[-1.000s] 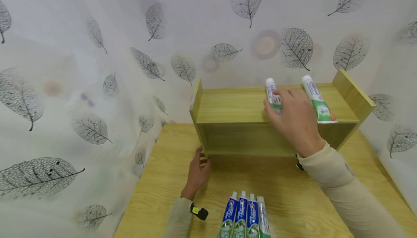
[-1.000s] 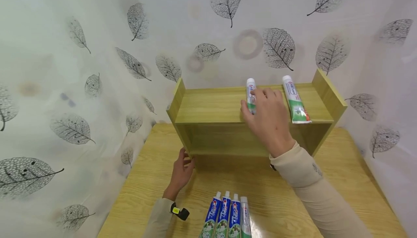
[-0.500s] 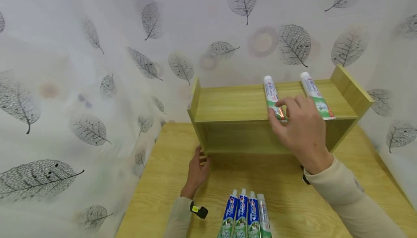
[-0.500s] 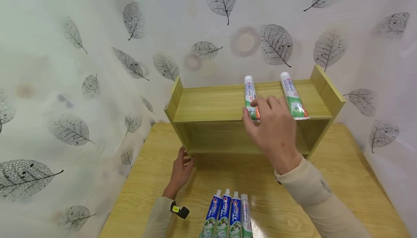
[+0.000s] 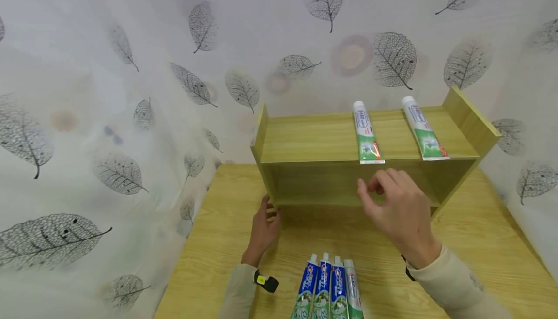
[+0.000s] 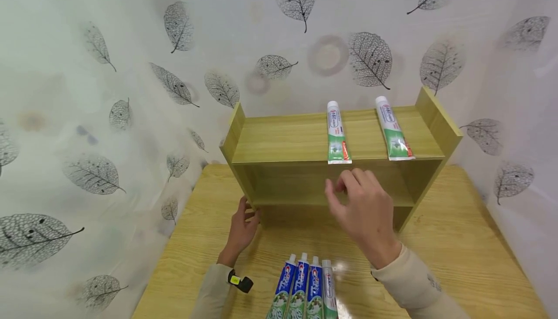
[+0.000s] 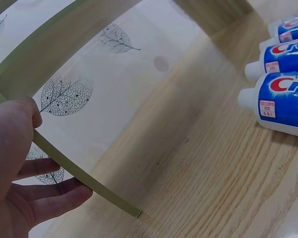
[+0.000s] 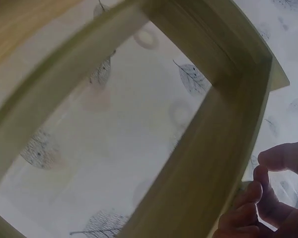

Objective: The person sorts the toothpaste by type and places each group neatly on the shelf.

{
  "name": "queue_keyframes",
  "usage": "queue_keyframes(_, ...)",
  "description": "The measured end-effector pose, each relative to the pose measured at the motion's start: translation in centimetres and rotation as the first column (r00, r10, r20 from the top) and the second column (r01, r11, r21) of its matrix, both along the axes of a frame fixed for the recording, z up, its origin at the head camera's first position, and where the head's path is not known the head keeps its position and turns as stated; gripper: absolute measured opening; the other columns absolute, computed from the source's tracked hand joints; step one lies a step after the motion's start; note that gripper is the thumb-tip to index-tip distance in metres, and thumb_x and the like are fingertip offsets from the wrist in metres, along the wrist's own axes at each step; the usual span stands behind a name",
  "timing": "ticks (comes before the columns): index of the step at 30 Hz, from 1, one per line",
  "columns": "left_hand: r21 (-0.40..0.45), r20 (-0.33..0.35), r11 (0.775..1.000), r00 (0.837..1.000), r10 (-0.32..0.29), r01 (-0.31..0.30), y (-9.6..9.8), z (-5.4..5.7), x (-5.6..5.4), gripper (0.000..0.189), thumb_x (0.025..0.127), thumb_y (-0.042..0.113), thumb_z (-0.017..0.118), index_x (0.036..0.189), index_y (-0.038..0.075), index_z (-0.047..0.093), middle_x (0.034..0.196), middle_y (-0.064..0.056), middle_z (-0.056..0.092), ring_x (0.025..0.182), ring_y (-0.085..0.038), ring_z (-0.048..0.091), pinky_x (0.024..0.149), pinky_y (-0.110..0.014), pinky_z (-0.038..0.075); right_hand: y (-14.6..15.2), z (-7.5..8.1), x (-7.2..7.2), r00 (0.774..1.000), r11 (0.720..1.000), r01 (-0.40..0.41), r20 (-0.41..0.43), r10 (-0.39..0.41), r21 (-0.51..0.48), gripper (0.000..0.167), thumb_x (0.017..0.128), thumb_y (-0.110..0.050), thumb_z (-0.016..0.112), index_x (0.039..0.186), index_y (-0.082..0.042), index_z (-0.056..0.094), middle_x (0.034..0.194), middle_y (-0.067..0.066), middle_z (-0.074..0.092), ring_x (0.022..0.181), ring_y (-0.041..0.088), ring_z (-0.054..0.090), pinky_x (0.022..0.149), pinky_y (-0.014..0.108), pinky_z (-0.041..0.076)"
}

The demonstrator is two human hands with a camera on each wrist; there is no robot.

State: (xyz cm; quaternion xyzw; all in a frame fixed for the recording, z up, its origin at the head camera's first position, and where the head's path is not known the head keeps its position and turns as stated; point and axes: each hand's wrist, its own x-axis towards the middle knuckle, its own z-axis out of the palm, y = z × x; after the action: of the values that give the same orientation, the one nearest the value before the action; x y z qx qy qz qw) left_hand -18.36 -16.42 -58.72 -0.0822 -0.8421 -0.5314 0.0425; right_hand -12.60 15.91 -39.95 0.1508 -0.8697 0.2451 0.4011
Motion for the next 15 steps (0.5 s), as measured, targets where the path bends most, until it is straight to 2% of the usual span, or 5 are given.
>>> queue_keyframes(6, -0.007, -0.001, 1.000, 1.000, 0.007, -0.007, 0.1, 0.2, 0.0, 0.056, 0.113, 0.017, 0.058, 0.165, 0.015, 0.038, 0.138, -0.026, 0.064, 0.124, -0.047, 0.073, 0.092, -0.053, 0.068, 0.1, -3.2, 0.7, 0.996, 1.000, -0.009, 0.092, 0.007, 0.028, 0.019, 0.089, -0.014, 0.082, 0.076, -0.008, 0.068, 0.071, 0.006, 0.069, 0.062, 0.016, 0.058, 0.049, 0.028, 0.047)
queue_keyframes(15, -0.011, -0.014, 1.000, 1.000, 0.004, -0.004, -0.1, 0.3, 0.0, 0.053, 0.113, 0.017, 0.059, 0.162, 0.010, 0.040, 0.135, -0.029, 0.064, 0.121, -0.050, 0.073, 0.090, -0.053, 0.068, -0.3, -7.4, 1.8, 0.970, 0.996, -0.013, 0.241, -0.008, 0.085, 0.018, 0.086, -0.015, 0.088, 0.080, -0.013, 0.071, 0.078, 0.002, 0.072, 0.066, 0.012, 0.060, 0.051, 0.024, 0.048)
